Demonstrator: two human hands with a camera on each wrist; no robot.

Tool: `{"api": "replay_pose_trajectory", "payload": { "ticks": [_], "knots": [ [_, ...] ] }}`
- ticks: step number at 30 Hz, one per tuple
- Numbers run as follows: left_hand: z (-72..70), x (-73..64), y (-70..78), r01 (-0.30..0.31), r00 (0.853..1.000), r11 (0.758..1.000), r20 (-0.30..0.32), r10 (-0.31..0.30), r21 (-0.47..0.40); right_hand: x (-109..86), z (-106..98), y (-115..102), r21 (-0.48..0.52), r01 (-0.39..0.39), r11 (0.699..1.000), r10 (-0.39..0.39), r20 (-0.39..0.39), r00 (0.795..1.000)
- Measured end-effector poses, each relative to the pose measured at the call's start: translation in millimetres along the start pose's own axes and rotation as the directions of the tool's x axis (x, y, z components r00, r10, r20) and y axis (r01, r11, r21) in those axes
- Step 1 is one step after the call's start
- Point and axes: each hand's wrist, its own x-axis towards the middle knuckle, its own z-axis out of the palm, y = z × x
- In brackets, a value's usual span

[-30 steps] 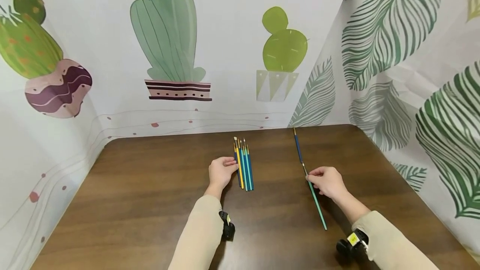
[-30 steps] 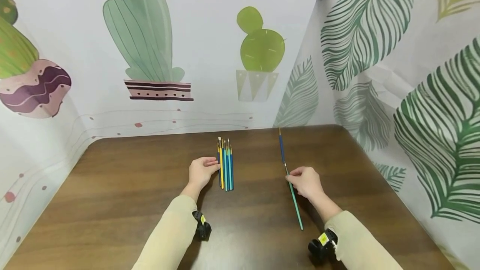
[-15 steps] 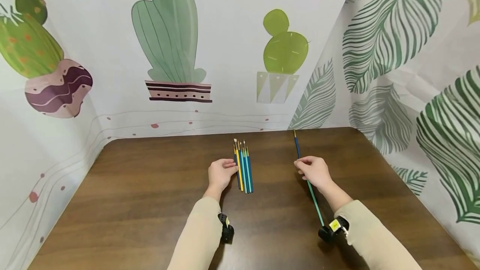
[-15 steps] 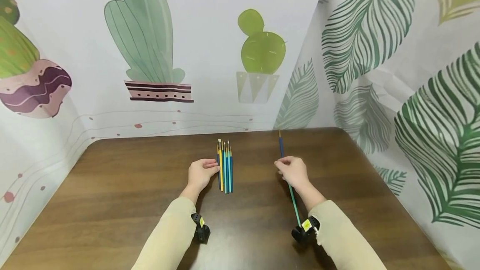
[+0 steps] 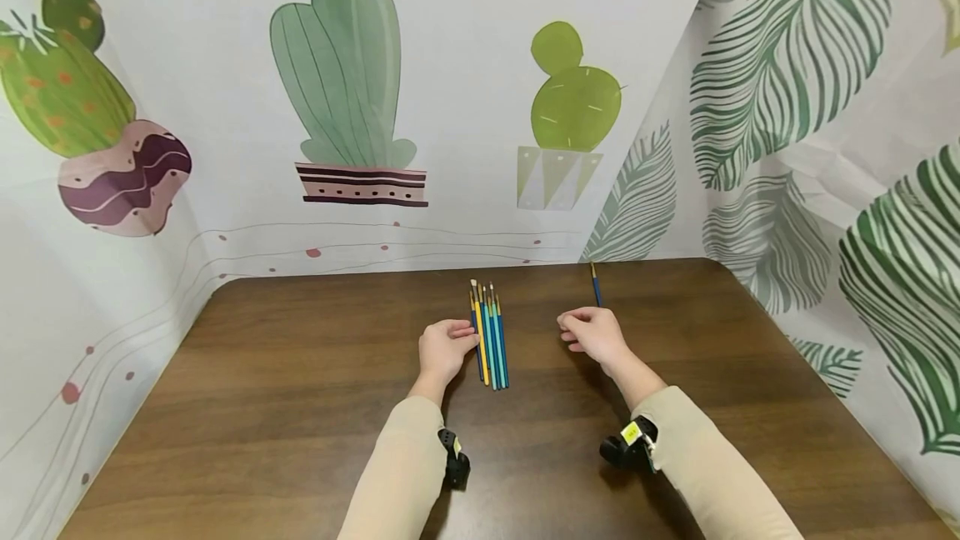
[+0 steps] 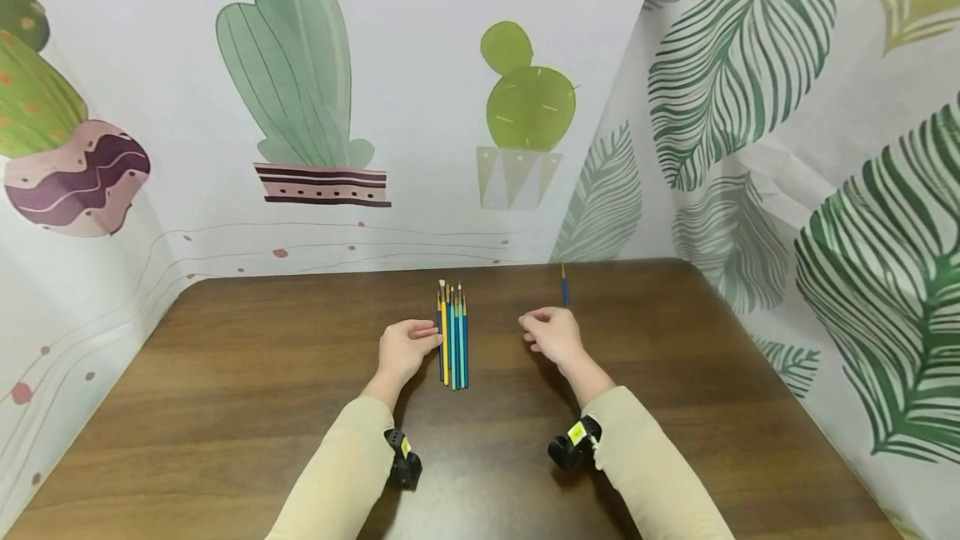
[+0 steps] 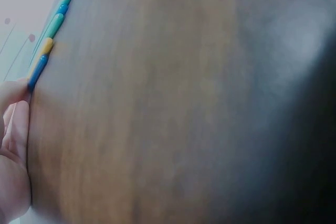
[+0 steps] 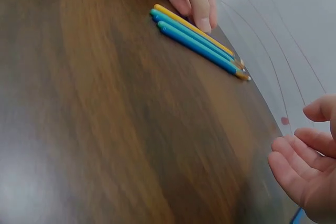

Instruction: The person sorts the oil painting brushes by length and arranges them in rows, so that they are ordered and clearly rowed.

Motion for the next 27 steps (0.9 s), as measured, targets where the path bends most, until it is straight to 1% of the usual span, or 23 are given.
{"api": "replay_pose_trajectory", "payload": {
  "ticks": [9,19,27],
  "knots": [
    [0.9,0.7,-0.5,0.012,1.000,1.000,-0.001,-0.012,0.000,9.7,20.1,-5.4,0.027,-0.015,1.000,0.014,0.044,0.999],
    [-0.2,0.8,-2.9,0.005,1.000,1.000,-0.006,-0.005,0.016,15.8,41.5,-13.4,0.059,-0.048,0.997,0.042,0.102,0.994],
    [-0.1,0.7,-1.5,-0.009,1.000,1.000,-0.009,0.009,0.007,20.2,52.4,-18.0,0.108,-0.102,0.989,0.089,0.112,0.990]
  ]
}}
